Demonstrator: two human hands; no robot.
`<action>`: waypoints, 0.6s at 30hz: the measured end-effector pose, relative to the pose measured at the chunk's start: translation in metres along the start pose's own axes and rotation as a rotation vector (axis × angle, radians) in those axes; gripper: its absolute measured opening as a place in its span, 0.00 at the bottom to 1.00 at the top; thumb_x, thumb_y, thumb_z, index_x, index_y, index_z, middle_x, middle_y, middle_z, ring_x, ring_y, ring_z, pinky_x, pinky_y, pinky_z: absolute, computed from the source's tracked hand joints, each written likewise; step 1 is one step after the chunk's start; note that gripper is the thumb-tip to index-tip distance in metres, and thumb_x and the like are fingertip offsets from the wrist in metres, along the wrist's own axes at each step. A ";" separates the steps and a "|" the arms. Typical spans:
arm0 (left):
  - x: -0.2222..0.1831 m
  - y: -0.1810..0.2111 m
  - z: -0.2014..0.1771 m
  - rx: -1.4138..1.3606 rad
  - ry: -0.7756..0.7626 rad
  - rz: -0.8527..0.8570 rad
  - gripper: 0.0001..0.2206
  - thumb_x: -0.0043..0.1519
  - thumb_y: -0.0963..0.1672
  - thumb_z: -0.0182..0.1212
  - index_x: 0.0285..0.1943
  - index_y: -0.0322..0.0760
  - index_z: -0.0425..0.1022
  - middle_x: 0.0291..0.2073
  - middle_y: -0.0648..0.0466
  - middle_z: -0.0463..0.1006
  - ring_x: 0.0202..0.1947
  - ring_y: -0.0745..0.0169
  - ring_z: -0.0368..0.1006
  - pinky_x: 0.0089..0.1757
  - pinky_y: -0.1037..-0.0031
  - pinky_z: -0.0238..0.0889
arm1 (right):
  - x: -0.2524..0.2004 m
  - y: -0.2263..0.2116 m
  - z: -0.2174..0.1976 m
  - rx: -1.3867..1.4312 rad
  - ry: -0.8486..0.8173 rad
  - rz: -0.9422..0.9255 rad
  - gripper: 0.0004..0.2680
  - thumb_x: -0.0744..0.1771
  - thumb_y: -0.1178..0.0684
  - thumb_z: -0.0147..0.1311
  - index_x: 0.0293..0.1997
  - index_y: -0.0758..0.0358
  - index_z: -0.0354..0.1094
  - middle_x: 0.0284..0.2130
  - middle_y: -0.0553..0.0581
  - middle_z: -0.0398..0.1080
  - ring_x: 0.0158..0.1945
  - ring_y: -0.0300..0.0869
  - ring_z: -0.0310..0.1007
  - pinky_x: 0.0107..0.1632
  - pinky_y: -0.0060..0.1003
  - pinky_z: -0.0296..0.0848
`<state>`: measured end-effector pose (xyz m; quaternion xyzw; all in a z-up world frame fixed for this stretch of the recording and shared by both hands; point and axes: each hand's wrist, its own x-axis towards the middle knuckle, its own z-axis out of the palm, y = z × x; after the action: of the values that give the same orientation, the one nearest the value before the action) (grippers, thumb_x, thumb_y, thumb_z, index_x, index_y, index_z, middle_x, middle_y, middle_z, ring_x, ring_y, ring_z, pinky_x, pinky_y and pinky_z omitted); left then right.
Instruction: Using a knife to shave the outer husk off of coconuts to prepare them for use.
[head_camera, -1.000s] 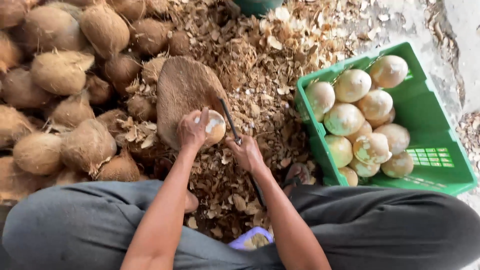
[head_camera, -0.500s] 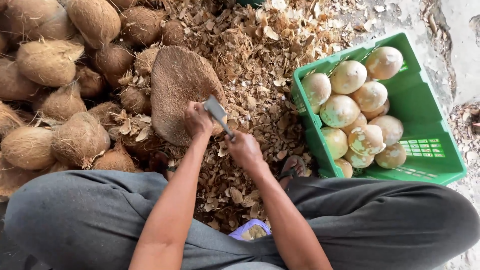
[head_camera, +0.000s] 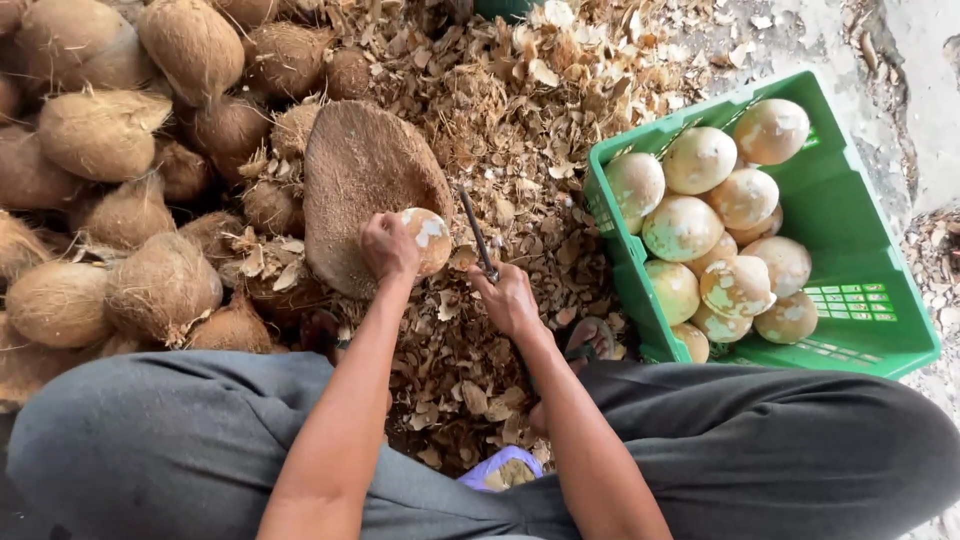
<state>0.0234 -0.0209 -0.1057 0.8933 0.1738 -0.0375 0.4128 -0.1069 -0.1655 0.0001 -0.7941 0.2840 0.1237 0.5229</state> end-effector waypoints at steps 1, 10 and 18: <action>0.005 -0.001 0.001 0.008 -0.008 -0.011 0.18 0.64 0.50 0.43 0.37 0.36 0.76 0.40 0.41 0.75 0.48 0.37 0.74 0.51 0.55 0.65 | 0.002 -0.003 0.002 -0.001 -0.007 0.014 0.17 0.67 0.38 0.49 0.34 0.63 0.74 0.20 0.63 0.72 0.26 0.53 0.72 0.35 0.51 0.72; -0.001 0.010 -0.017 0.018 -0.044 -0.012 0.18 0.62 0.50 0.40 0.36 0.40 0.77 0.39 0.46 0.73 0.46 0.46 0.73 0.50 0.58 0.61 | 0.001 0.004 0.011 0.030 -0.100 -0.049 0.16 0.65 0.40 0.56 0.27 0.66 0.74 0.18 0.67 0.70 0.28 0.57 0.71 0.37 0.51 0.67; -0.003 0.014 -0.018 -0.065 0.028 0.051 0.18 0.60 0.49 0.46 0.30 0.30 0.77 0.32 0.31 0.73 0.44 0.29 0.71 0.48 0.52 0.61 | 0.012 0.012 0.029 0.000 -0.093 0.004 0.16 0.63 0.38 0.57 0.22 0.60 0.69 0.16 0.61 0.67 0.27 0.54 0.71 0.37 0.46 0.69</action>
<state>0.0236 -0.0167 -0.0832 0.8841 0.1578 -0.0087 0.4398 -0.1012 -0.1464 -0.0272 -0.7869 0.2610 0.1615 0.5354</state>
